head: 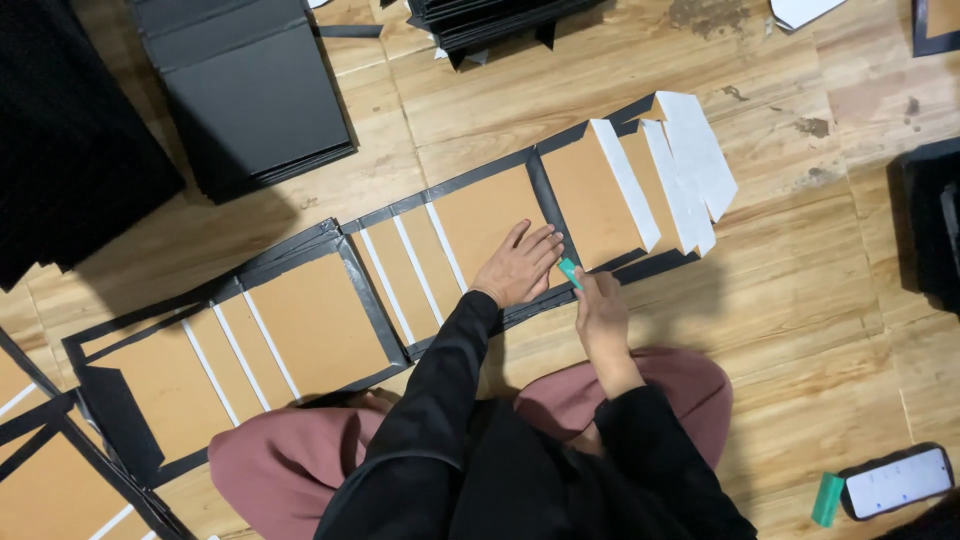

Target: The person sits on the floor and assembles cardboard frames by applying a green adhesive tool to the edges of black and brown cardboard pieces. They press the pieces together, fold the cardboard, and stack the completed frames.

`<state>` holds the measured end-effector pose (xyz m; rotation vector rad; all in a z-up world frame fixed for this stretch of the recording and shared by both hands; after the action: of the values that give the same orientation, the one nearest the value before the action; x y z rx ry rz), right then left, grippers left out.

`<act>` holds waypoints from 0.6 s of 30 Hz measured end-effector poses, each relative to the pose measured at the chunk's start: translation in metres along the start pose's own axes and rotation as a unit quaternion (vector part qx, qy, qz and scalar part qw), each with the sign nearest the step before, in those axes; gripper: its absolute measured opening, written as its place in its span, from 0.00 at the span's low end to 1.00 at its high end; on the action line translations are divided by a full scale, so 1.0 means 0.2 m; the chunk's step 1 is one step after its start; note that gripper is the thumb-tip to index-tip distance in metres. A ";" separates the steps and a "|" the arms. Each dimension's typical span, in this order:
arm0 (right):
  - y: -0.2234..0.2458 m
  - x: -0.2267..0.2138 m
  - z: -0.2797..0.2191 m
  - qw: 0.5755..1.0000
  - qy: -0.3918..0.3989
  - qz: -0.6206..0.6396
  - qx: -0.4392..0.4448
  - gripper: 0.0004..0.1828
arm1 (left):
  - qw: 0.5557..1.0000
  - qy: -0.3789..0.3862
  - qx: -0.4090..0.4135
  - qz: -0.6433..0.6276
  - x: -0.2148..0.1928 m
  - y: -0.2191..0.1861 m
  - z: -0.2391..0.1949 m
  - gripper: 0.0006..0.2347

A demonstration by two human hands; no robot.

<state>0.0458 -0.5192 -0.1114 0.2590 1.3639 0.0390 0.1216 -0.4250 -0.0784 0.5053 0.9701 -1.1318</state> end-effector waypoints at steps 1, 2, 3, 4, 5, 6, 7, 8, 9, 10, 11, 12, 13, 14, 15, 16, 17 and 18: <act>-0.01 -0.01 -0.02 1.000 0.000 -0.001 0.001 0.12 | 1.000 -0.001 0.001 -0.001 0.00 0.00 0.00 0.17; -0.01 0.00 -0.03 1.000 0.015 0.013 -0.001 0.11 | 1.000 -0.002 0.002 -0.002 -0.01 0.00 0.00 0.17; -0.01 0.01 -0.04 0.999 0.029 0.028 -0.004 0.11 | 1.000 -0.003 0.003 -0.002 -0.01 0.00 0.00 0.17; -0.01 -0.03 -0.01 0.999 0.027 0.027 -0.007 0.11 | 1.000 -0.006 0.003 0.001 -0.01 0.00 0.01 0.17; -0.07 -0.06 0.02 0.975 0.028 0.209 0.067 0.12 | 1.000 -0.007 0.002 -0.001 -0.01 0.01 0.01 0.17; -0.12 -0.06 0.02 0.912 0.031 0.384 0.142 0.13 | 1.000 -0.005 0.000 -0.006 -0.01 0.00 0.00 0.16; -0.14 -0.06 0.09 0.912 0.032 0.384 0.142 0.13 | 1.000 -0.005 0.000 -0.006 -0.02 -0.01 -0.01 0.16; -0.20 -0.06 0.17 0.937 0.027 0.300 0.175 0.12 | 1.000 -0.003 -0.001 -0.002 -0.02 0.00 0.00 0.16; -0.26 -0.07 0.25 0.955 0.021 0.213 0.207 0.11 | 1.000 -0.001 -0.001 0.002 -0.02 0.00 0.01 0.16; -0.23 -0.06 0.36 0.955 0.022 0.214 0.204 0.11 | 1.000 -0.001 -0.004 0.005 -0.04 0.01 0.02 0.16; -0.17 -0.11 0.48 0.940 -0.040 0.300 0.159 0.18 | 1.000 -0.003 -0.003 0.000 -0.06 0.01 0.03 0.15; -0.12 -0.16 0.59 0.911 -0.101 0.383 0.114 0.27 | 1.000 -0.003 -0.002 -0.004 -0.07 0.01 0.03 0.14; -0.07 -0.12 0.65 0.911 -0.099 0.385 0.112 0.27 | 1.000 -0.002 -0.005 -0.002 -0.07 0.01 0.03 0.14; -0.01 -0.05 0.72 0.945 -0.044 0.304 0.107 0.19 | 1.000 -0.001 -0.004 -0.002 -0.07 0.01 0.03 0.14; 0.06 0.02 0.79 0.970 0.010 0.220 0.101 0.12 | 1.000 -0.001 -0.003 -0.002 -0.07 0.01 0.03 0.14; 0.07 0.05 0.76 0.970 0.012 0.223 0.099 0.12 | 1.000 0.001 -0.006 0.000 -0.03 0.02 0.01 0.14; 0.11 0.08 0.73 0.981 0.031 0.179 0.061 0.12 | 1.000 0.001 -0.004 -0.006 0.01 0.01 -0.01 0.13; 0.14 0.10 0.71 0.990 0.048 0.134 0.023 0.12 | 1.000 -0.001 -0.002 -0.013 0.04 0.01 -0.02 0.12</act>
<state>0.1907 -0.5111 -0.0999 0.4835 1.4200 0.2462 0.1233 -0.4263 -0.0879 0.4895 0.9786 -1.1527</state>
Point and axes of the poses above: each hand's wrist, its own z-axis towards the middle knuckle, its own x-axis out of the palm, y = z × x, the point moved 9 cm from there along z, towards the middle knuckle, and after that the axes turned 1 degree about -y, right-handed, at the moved point
